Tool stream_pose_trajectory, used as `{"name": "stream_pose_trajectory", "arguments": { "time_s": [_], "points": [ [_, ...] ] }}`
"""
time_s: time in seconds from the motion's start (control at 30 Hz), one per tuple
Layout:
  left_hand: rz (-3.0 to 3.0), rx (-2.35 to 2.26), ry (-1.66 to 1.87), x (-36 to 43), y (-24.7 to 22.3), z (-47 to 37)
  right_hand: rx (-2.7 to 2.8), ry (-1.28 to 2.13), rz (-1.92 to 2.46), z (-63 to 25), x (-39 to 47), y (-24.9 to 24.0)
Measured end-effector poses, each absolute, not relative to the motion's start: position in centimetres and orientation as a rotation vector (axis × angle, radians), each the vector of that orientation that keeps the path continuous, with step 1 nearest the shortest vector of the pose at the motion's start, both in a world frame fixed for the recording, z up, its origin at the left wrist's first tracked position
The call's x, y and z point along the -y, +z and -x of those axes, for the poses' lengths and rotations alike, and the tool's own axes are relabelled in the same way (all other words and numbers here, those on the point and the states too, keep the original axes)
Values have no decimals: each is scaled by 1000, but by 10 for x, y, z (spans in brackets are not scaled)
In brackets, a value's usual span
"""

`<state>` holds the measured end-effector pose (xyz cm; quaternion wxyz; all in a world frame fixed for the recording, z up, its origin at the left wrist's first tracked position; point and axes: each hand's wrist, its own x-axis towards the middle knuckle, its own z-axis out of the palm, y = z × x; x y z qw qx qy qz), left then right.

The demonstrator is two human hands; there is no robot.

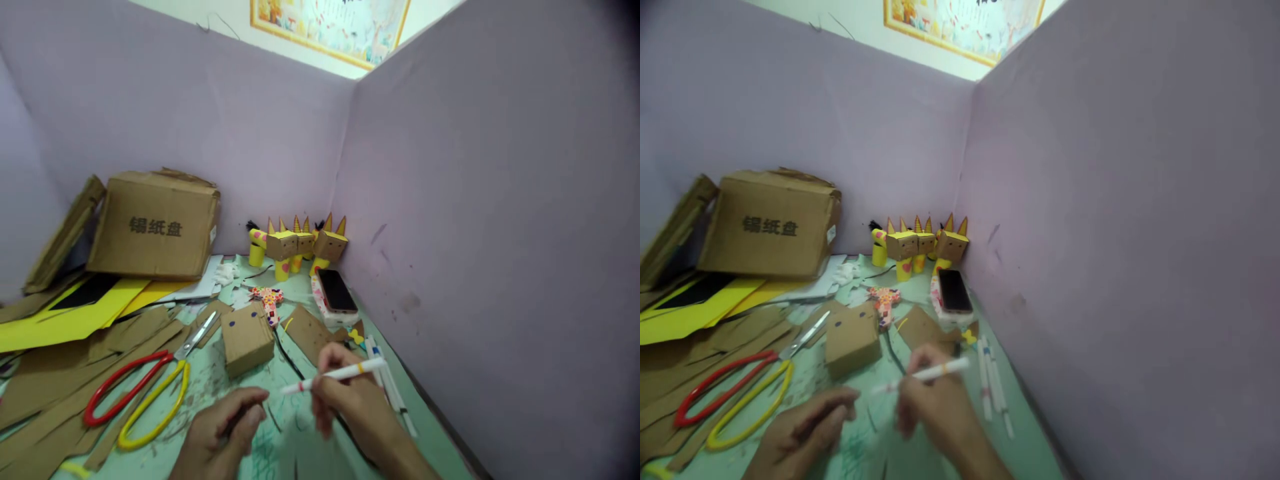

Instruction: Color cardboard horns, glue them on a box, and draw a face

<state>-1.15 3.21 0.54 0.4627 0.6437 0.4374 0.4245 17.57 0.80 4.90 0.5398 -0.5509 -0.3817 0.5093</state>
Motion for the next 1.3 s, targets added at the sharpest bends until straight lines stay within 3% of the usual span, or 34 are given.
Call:
{"name": "stream_pose_trajectory", "arguments": {
  "time_s": [0.13, 0.43, 0.63, 0.83, 1.0, 1.2, 1.3],
  "points": [
    [-1706, -1095, 1088, -44, 14, 22, 788, 1398, 996, -139, -38, 33],
    [-2200, -1102, 1132, -50, 1, 32, 874, 1401, 935, -136, -32, 4],
    [-2417, -1007, 964, -48, 2, 32, 886, 1397, 1049, -132, -31, -1],
    [-2229, -883, 732, -63, 22, 42, 969, 1269, 1000, -134, -28, 3],
    [-1859, -1317, 819, -96, 22, 70, 609, 1090, 871, -155, -37, 18],
    [-2119, -1873, 579, -115, 23, 88, 617, 1133, 863, -143, -46, 20],
    [-2120, -1901, 591, -113, 26, 86, 634, 1139, 904, -139, -46, 14]
  ]
}}
